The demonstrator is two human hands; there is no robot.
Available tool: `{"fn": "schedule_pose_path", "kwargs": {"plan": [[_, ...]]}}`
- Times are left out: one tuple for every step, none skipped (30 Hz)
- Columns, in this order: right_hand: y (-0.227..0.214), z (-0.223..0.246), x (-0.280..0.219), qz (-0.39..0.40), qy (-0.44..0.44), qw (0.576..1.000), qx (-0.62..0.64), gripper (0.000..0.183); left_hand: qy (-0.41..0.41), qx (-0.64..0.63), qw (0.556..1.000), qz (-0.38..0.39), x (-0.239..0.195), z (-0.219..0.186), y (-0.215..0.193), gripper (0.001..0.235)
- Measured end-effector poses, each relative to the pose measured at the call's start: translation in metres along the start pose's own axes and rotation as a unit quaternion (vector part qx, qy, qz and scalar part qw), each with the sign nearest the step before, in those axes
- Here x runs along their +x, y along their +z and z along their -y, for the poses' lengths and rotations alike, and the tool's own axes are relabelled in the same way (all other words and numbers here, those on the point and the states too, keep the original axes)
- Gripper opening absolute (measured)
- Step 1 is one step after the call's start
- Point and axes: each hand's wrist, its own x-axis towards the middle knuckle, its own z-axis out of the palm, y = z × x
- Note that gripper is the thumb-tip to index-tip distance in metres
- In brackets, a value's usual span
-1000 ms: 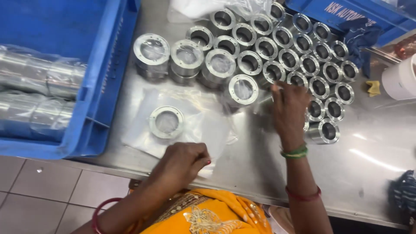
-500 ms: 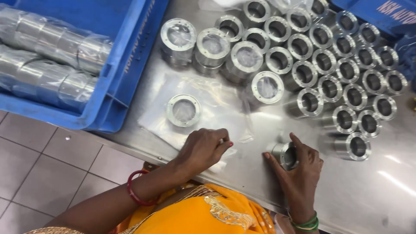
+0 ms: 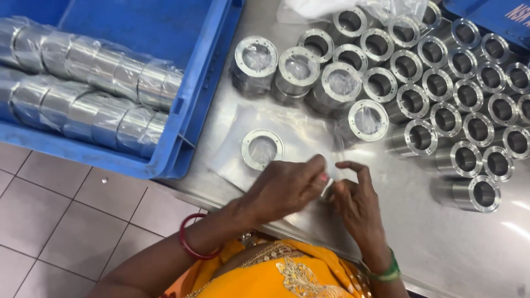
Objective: The recorder wipes metal rings with a cloth and packs them into individual plastic bags.
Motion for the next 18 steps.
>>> {"fn": "schedule_pose_path", "kwargs": {"plan": [[-0.002,0.006,-0.002,0.011,-0.023,1.0,-0.014,0.058,0.013,-0.029,0.999,0.009,0.007,-0.005,0.003,0.019],[-0.004,0.011,-0.005,0.021,-0.046,0.998,-0.028,0.053,0.026,-0.057,0.998,0.017,0.014,-0.011,0.007,0.02],[-0.006,0.018,-0.011,0.022,-0.043,0.998,-0.028,0.053,0.023,-0.058,0.998,0.019,0.017,-0.021,0.012,0.02],[-0.009,0.024,-0.018,-0.034,-0.222,0.964,-0.141,0.054,0.015,-0.07,0.996,0.05,0.021,-0.032,0.017,0.02],[-0.012,0.03,-0.025,-0.089,-0.39,0.883,-0.246,0.056,0.009,-0.08,0.993,0.084,0.025,-0.043,0.023,0.021],[-0.015,0.028,-0.028,-0.091,-0.386,0.885,-0.244,0.056,0.008,-0.08,0.993,0.088,0.017,-0.048,0.029,0.021],[-0.02,0.028,-0.028,-0.132,-0.371,0.87,-0.298,0.049,0.057,-0.136,0.987,0.071,0.012,-0.052,0.036,0.021],[-0.026,0.027,-0.028,-0.172,-0.353,0.851,-0.349,0.042,0.107,-0.193,0.974,0.055,0.008,-0.056,0.043,0.021],[-0.031,0.019,-0.03,-0.174,-0.351,0.852,-0.348,0.042,0.107,-0.192,0.974,0.058,0.009,-0.053,0.038,0.021],[-0.037,0.011,-0.031,-0.155,-0.333,0.853,-0.371,0.035,0.073,-0.205,0.971,0.103,0.01,-0.051,0.035,0.022],[-0.041,0.002,-0.034,-0.136,-0.314,0.854,-0.392,0.028,0.039,-0.22,0.963,0.149,0.01,-0.048,0.032,0.025],[-0.041,-0.007,-0.034,-0.138,-0.31,0.856,-0.39,0.028,0.039,-0.219,0.963,0.153,0.014,-0.045,0.022,0.025],[-0.044,-0.016,-0.035,-0.102,-0.233,0.944,-0.21,0.02,0.09,-0.088,0.988,0.093,0.019,-0.042,0.015,0.042],[-0.047,-0.026,-0.037,-0.061,-0.145,0.987,-0.019,0.013,0.142,0.046,0.988,0.031,0.023,-0.04,0.009,0.062],[-0.045,-0.036,-0.037,-0.062,-0.142,0.988,-0.02,0.013,0.142,0.043,0.988,0.034,0.023,-0.023,0.019,0.062],[-0.043,-0.046,-0.038,-0.045,-0.107,0.99,0.084,0.011,0.105,0.074,0.989,0.074,0.023,-0.007,0.03,0.06],[-0.041,-0.056,-0.039,-0.027,-0.071,0.98,0.186,0.012,0.068,0.103,0.986,0.113,0.022,0.009,0.041,0.058],[-0.042,-0.079,-0.038,-0.029,-0.069,0.98,0.185,0.012,0.067,0.1,0.986,0.115,0.023,0.008,0.05,0.058]]}}
